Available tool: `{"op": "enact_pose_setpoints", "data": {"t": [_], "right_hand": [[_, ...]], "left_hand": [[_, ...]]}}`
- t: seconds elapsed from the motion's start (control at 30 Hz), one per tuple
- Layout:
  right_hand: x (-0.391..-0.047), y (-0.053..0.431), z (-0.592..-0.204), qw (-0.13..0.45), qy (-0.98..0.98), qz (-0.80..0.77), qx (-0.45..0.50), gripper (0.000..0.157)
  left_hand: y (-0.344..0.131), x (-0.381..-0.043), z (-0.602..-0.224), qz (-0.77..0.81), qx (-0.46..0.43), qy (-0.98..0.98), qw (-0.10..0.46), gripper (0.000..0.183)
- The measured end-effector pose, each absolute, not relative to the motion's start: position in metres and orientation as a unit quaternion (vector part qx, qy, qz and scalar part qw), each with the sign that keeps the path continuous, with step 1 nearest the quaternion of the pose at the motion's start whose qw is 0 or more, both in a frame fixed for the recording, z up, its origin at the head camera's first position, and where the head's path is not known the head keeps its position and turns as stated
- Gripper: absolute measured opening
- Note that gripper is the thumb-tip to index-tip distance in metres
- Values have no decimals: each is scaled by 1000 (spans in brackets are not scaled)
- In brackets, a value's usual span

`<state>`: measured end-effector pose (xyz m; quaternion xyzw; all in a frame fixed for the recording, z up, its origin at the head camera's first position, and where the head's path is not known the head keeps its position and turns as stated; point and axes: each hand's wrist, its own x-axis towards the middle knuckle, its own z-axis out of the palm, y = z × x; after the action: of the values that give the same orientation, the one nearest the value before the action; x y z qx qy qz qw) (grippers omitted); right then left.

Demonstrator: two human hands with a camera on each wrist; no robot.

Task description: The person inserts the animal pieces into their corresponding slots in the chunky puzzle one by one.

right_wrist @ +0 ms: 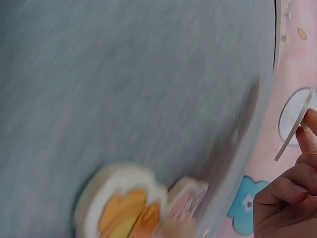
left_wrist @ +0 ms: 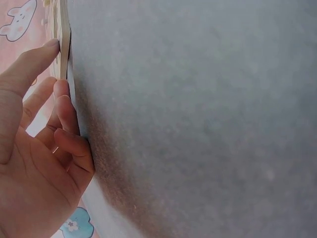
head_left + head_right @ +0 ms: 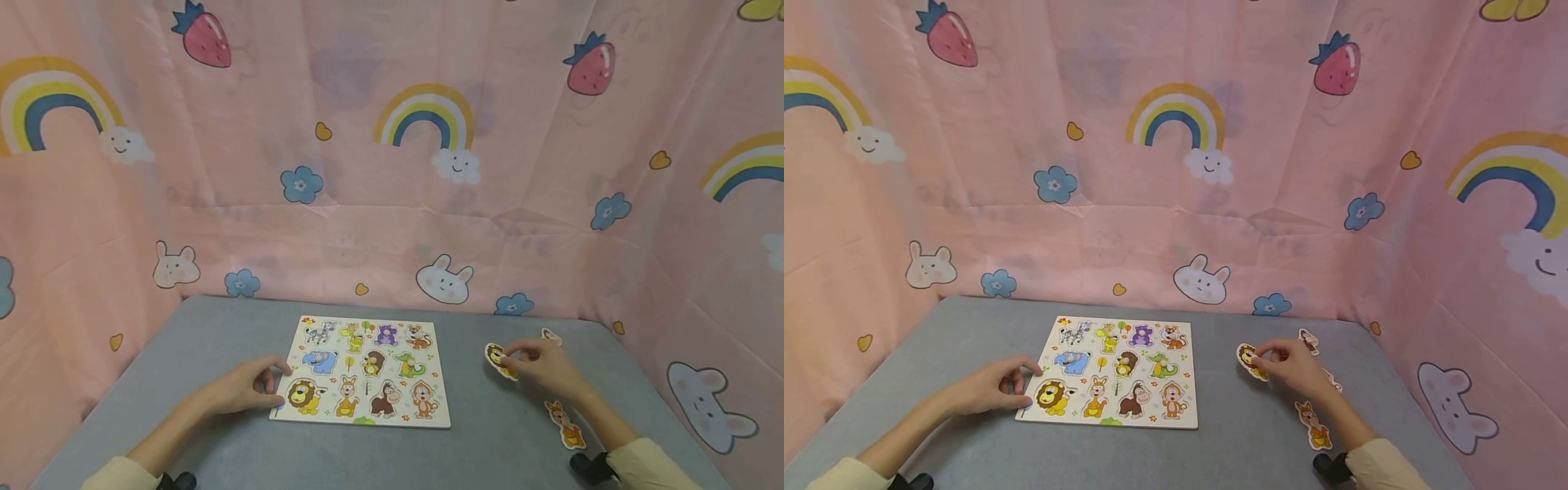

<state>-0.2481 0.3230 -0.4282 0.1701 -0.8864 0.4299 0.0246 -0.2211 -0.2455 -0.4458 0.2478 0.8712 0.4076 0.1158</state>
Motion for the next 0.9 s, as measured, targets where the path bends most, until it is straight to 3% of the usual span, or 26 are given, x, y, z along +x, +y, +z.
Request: {"op": "enact_pose_setpoints", "data": {"t": [0.9], "right_hand": [[-264,262,-435,12,-860,463,213,13]], "left_hand": [[-246,-220,-447,408,238,874,114,44]]}}
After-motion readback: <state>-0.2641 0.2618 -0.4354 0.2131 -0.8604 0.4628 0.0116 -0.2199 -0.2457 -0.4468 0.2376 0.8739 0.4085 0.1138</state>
